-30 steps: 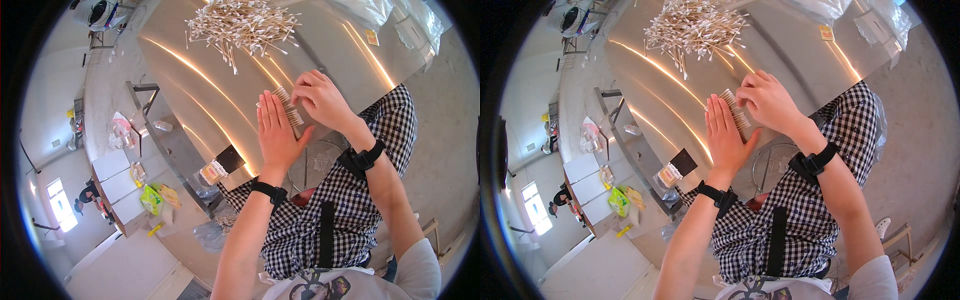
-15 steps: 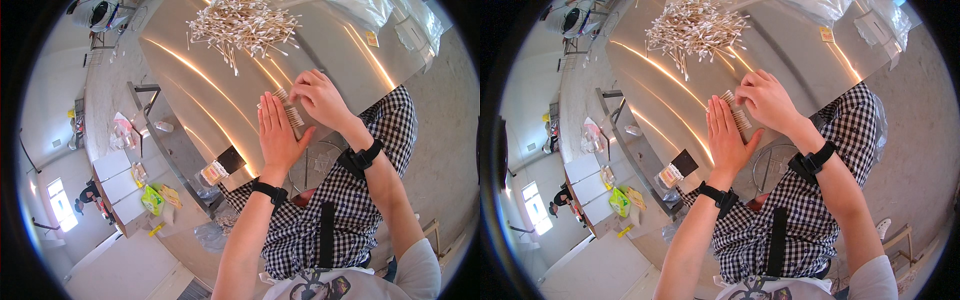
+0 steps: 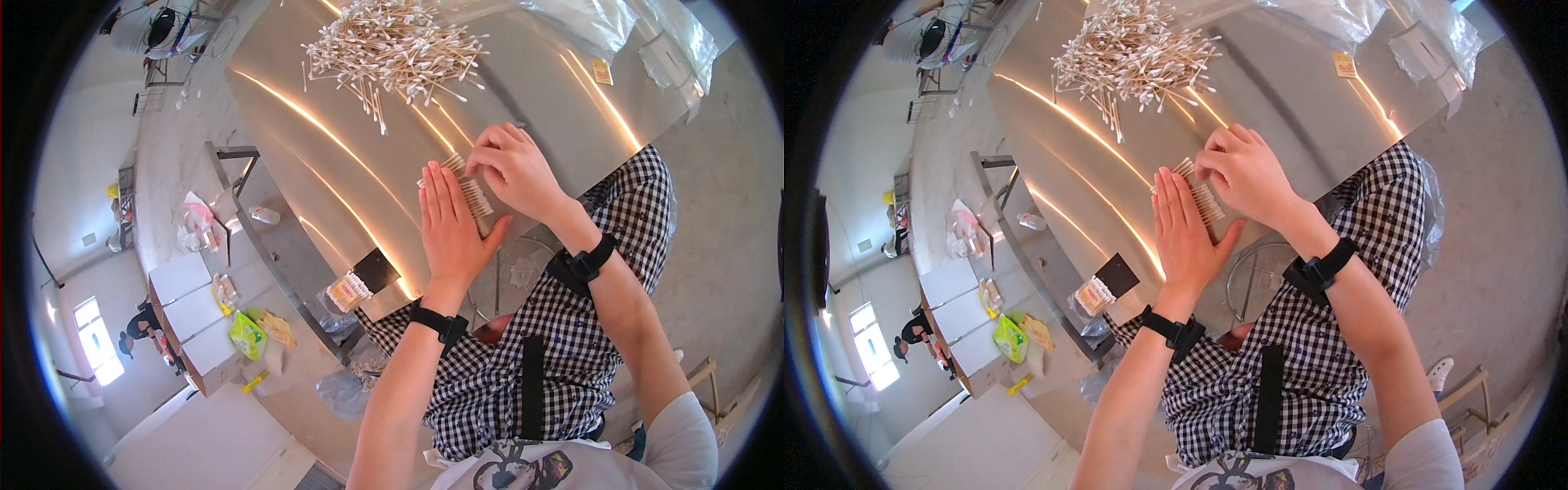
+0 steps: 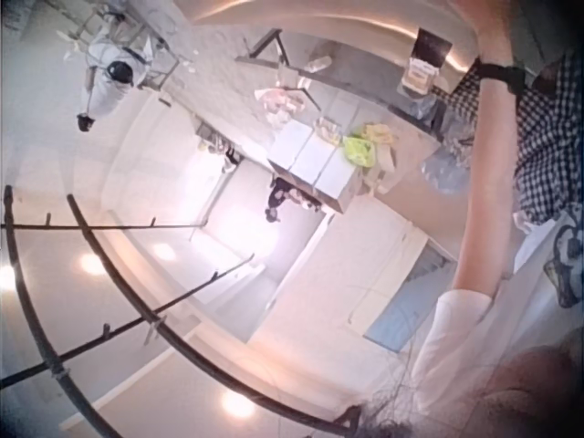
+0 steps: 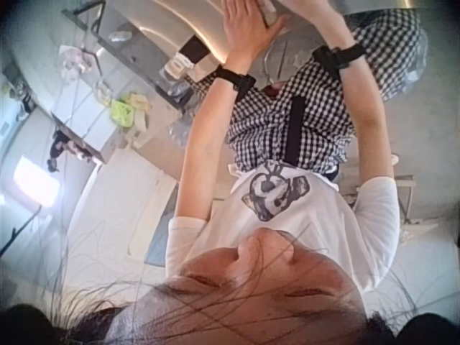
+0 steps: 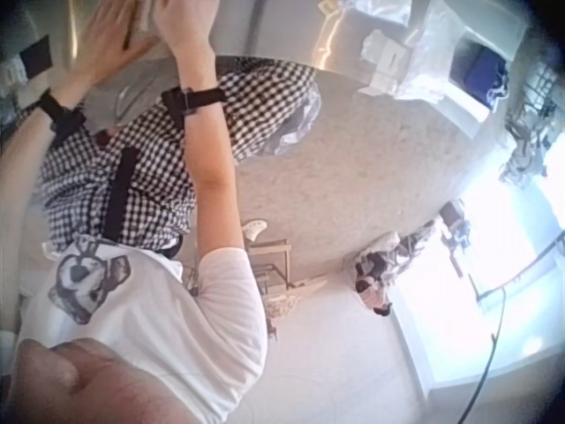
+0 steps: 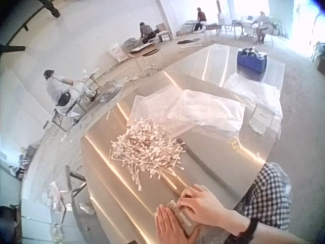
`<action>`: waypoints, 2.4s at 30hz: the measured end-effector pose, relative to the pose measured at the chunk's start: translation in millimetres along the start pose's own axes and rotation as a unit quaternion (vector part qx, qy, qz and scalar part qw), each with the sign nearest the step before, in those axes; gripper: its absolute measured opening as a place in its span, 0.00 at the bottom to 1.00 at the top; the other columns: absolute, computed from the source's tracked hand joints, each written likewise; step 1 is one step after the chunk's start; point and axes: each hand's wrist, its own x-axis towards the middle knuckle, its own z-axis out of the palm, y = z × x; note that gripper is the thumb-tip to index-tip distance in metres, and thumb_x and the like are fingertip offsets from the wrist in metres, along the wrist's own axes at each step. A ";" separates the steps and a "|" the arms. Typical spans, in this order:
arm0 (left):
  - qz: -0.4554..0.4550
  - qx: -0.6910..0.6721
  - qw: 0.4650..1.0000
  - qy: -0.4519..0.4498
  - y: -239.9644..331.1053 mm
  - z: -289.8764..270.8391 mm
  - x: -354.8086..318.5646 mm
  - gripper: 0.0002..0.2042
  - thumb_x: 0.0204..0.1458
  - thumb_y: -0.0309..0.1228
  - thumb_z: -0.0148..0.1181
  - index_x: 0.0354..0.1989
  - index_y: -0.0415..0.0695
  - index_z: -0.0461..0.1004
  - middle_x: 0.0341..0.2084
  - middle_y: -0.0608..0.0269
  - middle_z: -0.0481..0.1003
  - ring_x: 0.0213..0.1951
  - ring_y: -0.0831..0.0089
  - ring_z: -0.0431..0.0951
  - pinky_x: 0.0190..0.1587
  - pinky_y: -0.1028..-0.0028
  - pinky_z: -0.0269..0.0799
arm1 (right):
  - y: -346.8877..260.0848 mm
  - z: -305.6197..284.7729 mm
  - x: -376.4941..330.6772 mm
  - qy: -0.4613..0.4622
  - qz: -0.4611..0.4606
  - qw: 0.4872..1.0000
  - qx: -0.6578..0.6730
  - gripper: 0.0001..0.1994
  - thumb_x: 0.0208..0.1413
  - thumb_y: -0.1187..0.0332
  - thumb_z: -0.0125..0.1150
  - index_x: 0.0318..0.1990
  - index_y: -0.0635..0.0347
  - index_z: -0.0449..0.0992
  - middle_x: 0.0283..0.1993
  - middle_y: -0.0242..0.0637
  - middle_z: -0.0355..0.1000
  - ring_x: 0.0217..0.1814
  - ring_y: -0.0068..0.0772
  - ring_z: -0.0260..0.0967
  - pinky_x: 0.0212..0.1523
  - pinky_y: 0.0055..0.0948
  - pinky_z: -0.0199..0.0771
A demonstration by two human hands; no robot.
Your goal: Organize a large pile of cotton swabs into neat rows and pack them.
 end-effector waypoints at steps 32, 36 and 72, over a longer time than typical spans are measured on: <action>-0.260 -0.532 0.743 0.313 -35.5 -47.9 -74.6 0.32 0.70 0.47 0.35 0.74 0.37 0.41 0.70 0.42 0.55 0.73 0.57 0.51 0.75 0.58 0.40 | -49.1 73.9 5.7 -0.066 -0.018 0.968 -0.241 0.29 0.57 0.74 0.48 0.69 0.67 0.60 0.75 0.45 0.52 0.81 0.43 0.41 0.78 0.43 0.46; -0.307 -0.602 0.646 0.355 -33.8 -26.9 -67.1 0.33 0.70 0.47 0.37 0.74 0.37 0.41 0.71 0.42 0.53 0.74 0.57 0.50 0.75 0.60 0.40 | -77.8 103.2 6.3 -0.083 -0.030 0.977 -0.196 0.30 0.56 0.76 0.48 0.69 0.67 0.59 0.76 0.45 0.52 0.81 0.44 0.41 0.78 0.42 0.47; -0.356 -0.349 0.765 0.408 -147.9 -76.0 -122.3 0.21 0.70 0.38 0.43 0.62 0.35 0.63 0.63 0.46 0.66 0.66 0.60 0.65 0.69 0.63 0.54 | -96.3 130.0 2.6 -0.131 -0.093 0.964 -0.213 0.30 0.58 0.74 0.49 0.70 0.67 0.58 0.74 0.44 0.55 0.80 0.41 0.45 0.79 0.41 0.46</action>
